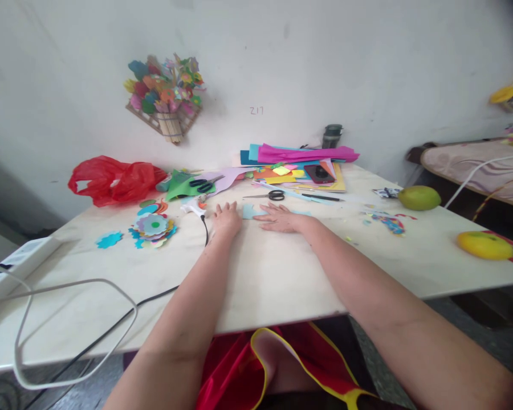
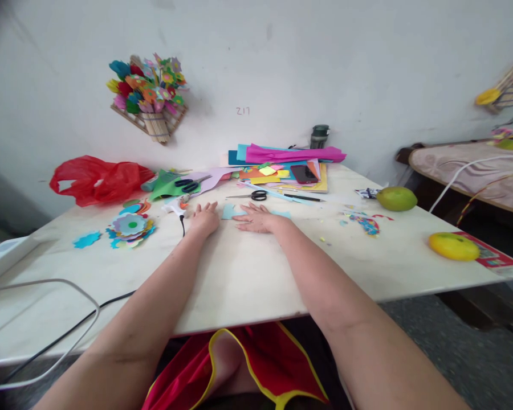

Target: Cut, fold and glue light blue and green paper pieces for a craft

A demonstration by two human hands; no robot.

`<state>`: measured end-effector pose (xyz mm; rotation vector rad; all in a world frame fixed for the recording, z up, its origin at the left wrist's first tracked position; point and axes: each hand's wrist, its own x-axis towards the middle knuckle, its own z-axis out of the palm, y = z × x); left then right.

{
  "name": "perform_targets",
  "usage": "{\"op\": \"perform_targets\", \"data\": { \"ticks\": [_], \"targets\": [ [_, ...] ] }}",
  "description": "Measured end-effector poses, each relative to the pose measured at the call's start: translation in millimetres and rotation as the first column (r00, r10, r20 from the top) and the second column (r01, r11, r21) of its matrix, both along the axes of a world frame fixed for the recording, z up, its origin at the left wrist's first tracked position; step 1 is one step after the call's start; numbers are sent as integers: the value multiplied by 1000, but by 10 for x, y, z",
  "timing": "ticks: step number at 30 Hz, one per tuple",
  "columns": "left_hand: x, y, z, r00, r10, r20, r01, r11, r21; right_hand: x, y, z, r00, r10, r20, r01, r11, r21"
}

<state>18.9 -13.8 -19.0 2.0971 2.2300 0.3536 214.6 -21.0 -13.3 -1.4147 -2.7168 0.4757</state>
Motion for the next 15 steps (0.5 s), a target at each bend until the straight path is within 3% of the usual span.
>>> {"op": "perform_targets", "data": {
  "ticks": [4, 9, 15],
  "targets": [
    [16, -47, 31, 999, 20, -33, -14, 988, 156, 7, 10, -8, 1000, 8, -5, -8, 1000, 10],
    [77, -94, 27, 993, -95, -73, 104, 987, 124, -52, 0, -35, 1000, 9, 24, -9, 1000, 23],
    [55, -74, -1, 988, -16, -154, 46, 981, 188, -141, 38, -62, 1000, 5, 11, -6, 994, 113]
  ]
}}
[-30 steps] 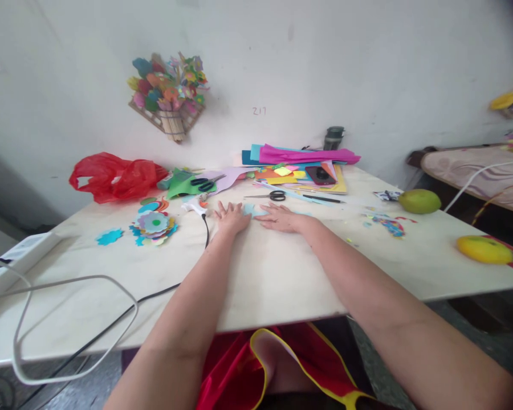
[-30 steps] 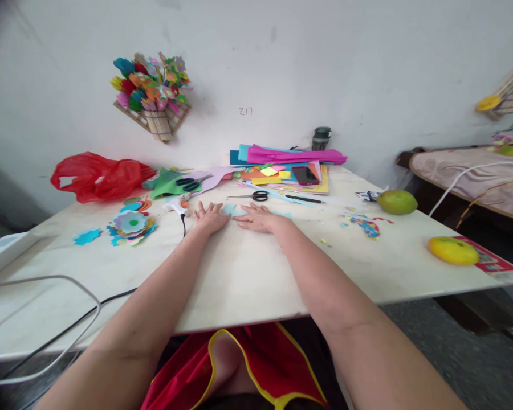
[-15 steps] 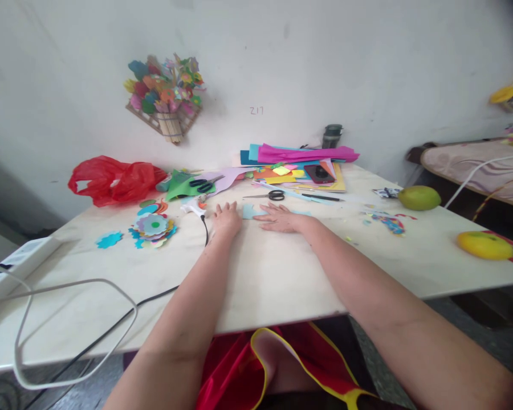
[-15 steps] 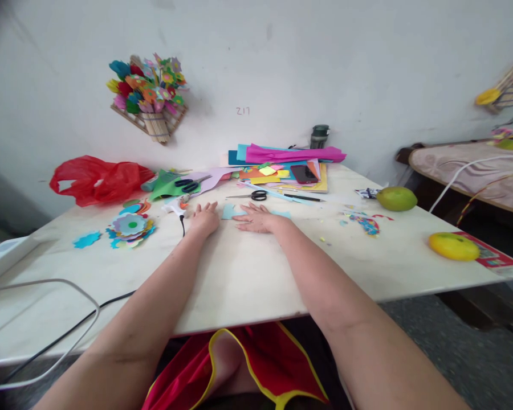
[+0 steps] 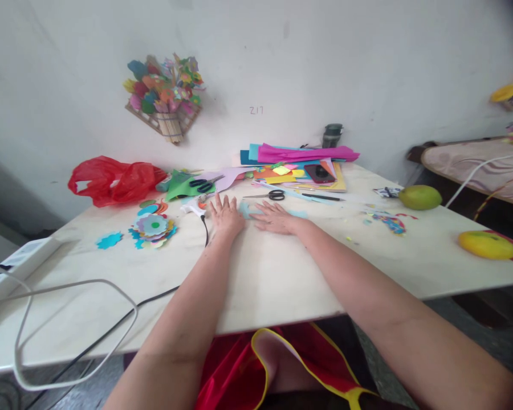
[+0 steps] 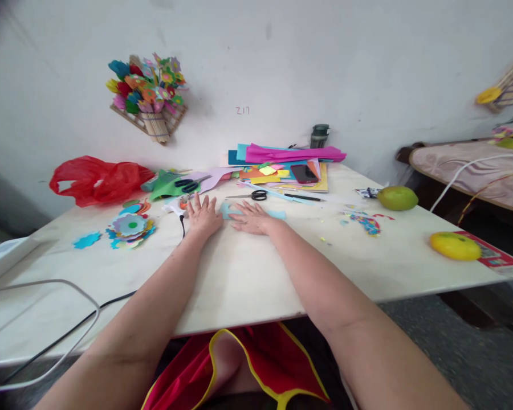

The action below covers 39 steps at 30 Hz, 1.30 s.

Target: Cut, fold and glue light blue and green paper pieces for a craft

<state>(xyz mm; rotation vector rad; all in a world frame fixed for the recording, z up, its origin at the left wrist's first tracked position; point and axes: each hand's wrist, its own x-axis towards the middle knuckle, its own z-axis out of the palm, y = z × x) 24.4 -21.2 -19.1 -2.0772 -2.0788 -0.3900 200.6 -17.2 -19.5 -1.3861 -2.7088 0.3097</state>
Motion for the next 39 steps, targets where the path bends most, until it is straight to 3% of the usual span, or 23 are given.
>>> {"op": "perform_targets", "data": {
  "ticks": [4, 8, 12, 15, 19, 26, 28, 30, 32, 34, 36, 39],
  "targets": [
    [26, -4, 5, 999, -40, 14, 40, 999, 13, 99, 105, 8, 984, -151, -91, 159, 982, 97],
    [113, -25, 2, 991, -132, 7, 132, 991, 37, 182, 127, 23, 949, -312, -37, 313, 948, 59],
    [192, -11, -32, 975, -223, -10, 223, 975, 7, 153, 68, 33, 948, -318, 30, 316, 947, 52],
    [217, 18, -50, 972, -233, 8, 233, 966, -114, 130, 46, 33, 947, -312, 73, 307, 949, 71],
    [230, 36, -30, 979, -201, 28, 202, 943, -263, 143, 73, 22, 933, -344, 103, 339, 939, 66],
    [210, 20, 4, 993, -109, 44, 117, 940, -321, 124, 83, 12, 931, -352, 98, 350, 936, 41],
    [178, 13, -2, 998, -49, 34, 56, 958, -280, 80, 85, 1, 935, -342, 96, 339, 940, 40],
    [156, -3, -5, 1000, -13, 4, 13, 989, -146, 28, 100, -15, 939, -330, 95, 327, 944, 45],
    [161, -25, 0, 998, -64, -29, 64, 998, 19, -12, 124, -23, 941, -326, 84, 324, 945, 42],
    [196, -43, 2, 982, -187, -40, 189, 979, 74, -22, 147, -12, 942, -332, 52, 332, 943, 21],
    [244, -47, -5, 958, -287, -6, 287, 958, -23, 9, 162, 20, 935, -353, -18, 353, 936, -13],
    [296, -26, -29, 954, -295, 50, 299, 931, -212, 111, 163, 73, 920, -375, -115, 370, 927, -64]
  ]
}}
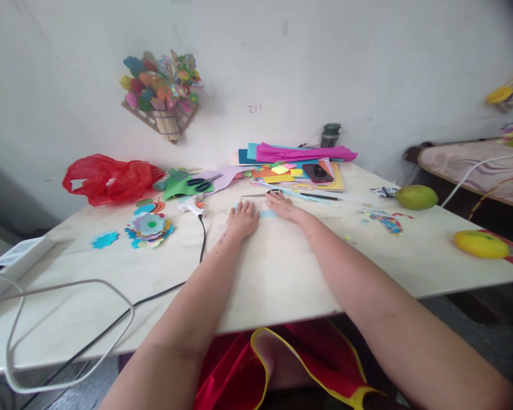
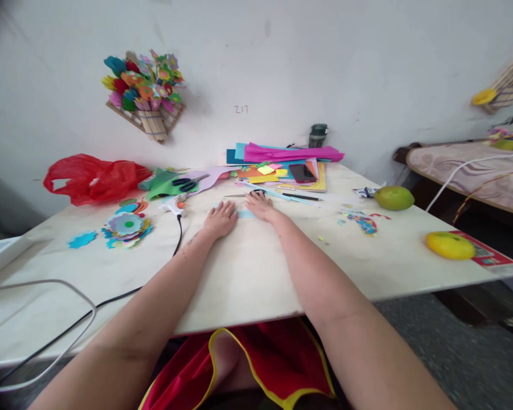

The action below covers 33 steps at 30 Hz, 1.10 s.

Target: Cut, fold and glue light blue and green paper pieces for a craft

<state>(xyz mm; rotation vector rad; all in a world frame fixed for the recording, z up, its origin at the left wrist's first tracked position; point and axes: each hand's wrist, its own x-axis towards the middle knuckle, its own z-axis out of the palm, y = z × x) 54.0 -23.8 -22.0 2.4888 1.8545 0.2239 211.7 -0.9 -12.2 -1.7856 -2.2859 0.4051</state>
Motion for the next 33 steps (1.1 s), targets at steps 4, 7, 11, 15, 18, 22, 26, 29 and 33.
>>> {"op": "perform_targets", "data": {
  "ticks": [4, 7, 11, 15, 18, 22, 26, 29, 33],
  "targets": [
    [15, 27, -9, 999, 44, -25, -46, 997, -67, 129, -6, -13, 997, 23, 70, -21, 1000, -21],
    [20, 25, 6, 996, 77, -40, -80, 993, -92, 193, 9, -72, 985, 40, 170, -38, 999, -16],
    [25, 18, 17, 993, 105, -49, -109, 989, -98, 285, 34, -97, 988, 49, 148, -66, 992, 109],
    [13, 13, 13, 991, 126, -47, -130, 986, -101, 327, -8, -4, 980, 177, 87, -197, 910, 365],
    [2, 17, -1, 991, 131, -37, -134, 987, -90, 274, -95, 92, 965, 216, 149, -256, 899, 356],
    [-11, 38, -32, 991, 133, -21, -135, 988, -77, 166, -223, 188, 931, 236, 277, -323, 887, 329],
    [-17, 45, -48, 991, 131, -1, -130, 990, -59, 86, -301, 256, 892, 213, 398, -345, 891, 296],
    [-16, 28, -42, 992, 125, 13, -124, 991, -47, 37, -324, 286, 867, 195, 458, -344, 899, 269],
    [-21, 7, -30, 989, 138, 55, -137, 990, -19, -7, -335, 295, 844, 183, 503, -349, 901, 257]
  ]
}}
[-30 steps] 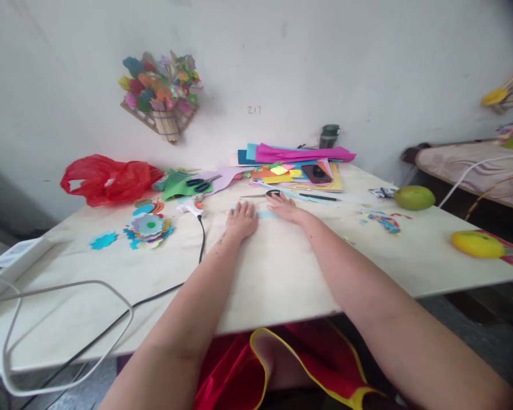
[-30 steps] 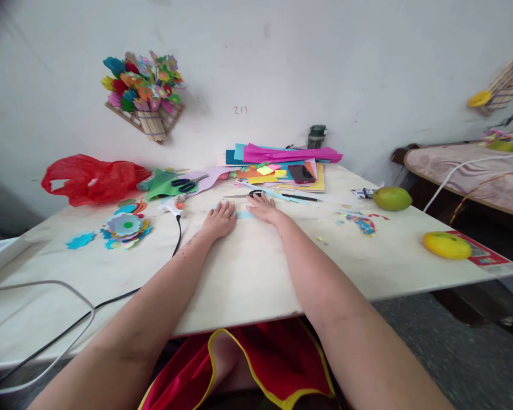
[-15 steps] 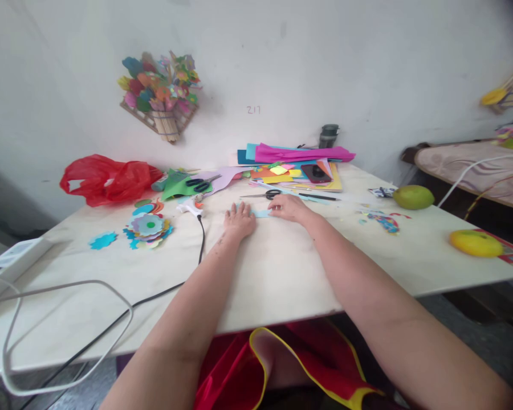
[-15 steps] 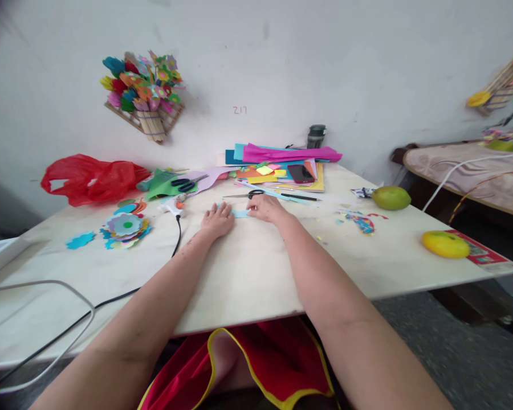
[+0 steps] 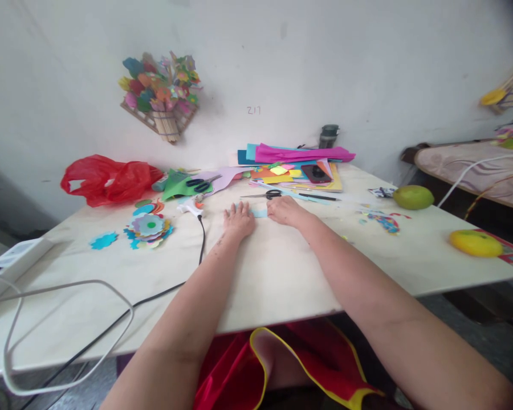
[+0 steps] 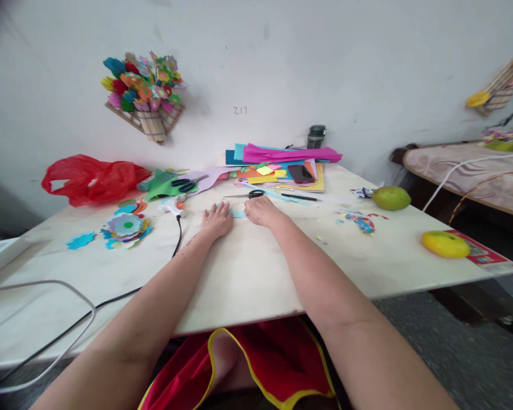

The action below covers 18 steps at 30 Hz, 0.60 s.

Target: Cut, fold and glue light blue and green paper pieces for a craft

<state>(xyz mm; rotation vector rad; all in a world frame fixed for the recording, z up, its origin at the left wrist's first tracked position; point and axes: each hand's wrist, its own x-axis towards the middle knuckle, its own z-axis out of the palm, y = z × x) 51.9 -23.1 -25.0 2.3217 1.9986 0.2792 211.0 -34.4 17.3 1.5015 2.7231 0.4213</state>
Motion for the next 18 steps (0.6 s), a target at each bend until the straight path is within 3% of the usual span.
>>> {"op": "perform_targets", "data": {
  "ticks": [3, 7, 10, 18],
  "targets": [
    [-35, 8, 14, 998, -10, 59, 2, 993, 122, -1, 1, -12, 1000, 19, -2, -19, 1000, 12],
    [-114, 36, 42, 967, -222, 125, 167, 922, 350, 28, 20, -37, 998, 49, -25, -48, 999, 23],
    [-155, 57, 48, 920, -359, 159, 280, 884, 375, 43, 28, -41, 998, 49, -39, -48, 999, 15],
    [-169, 127, 4, 899, -401, 176, 311, 868, 388, 63, 17, -25, 998, 35, -50, -35, 999, 5]
  ]
}}
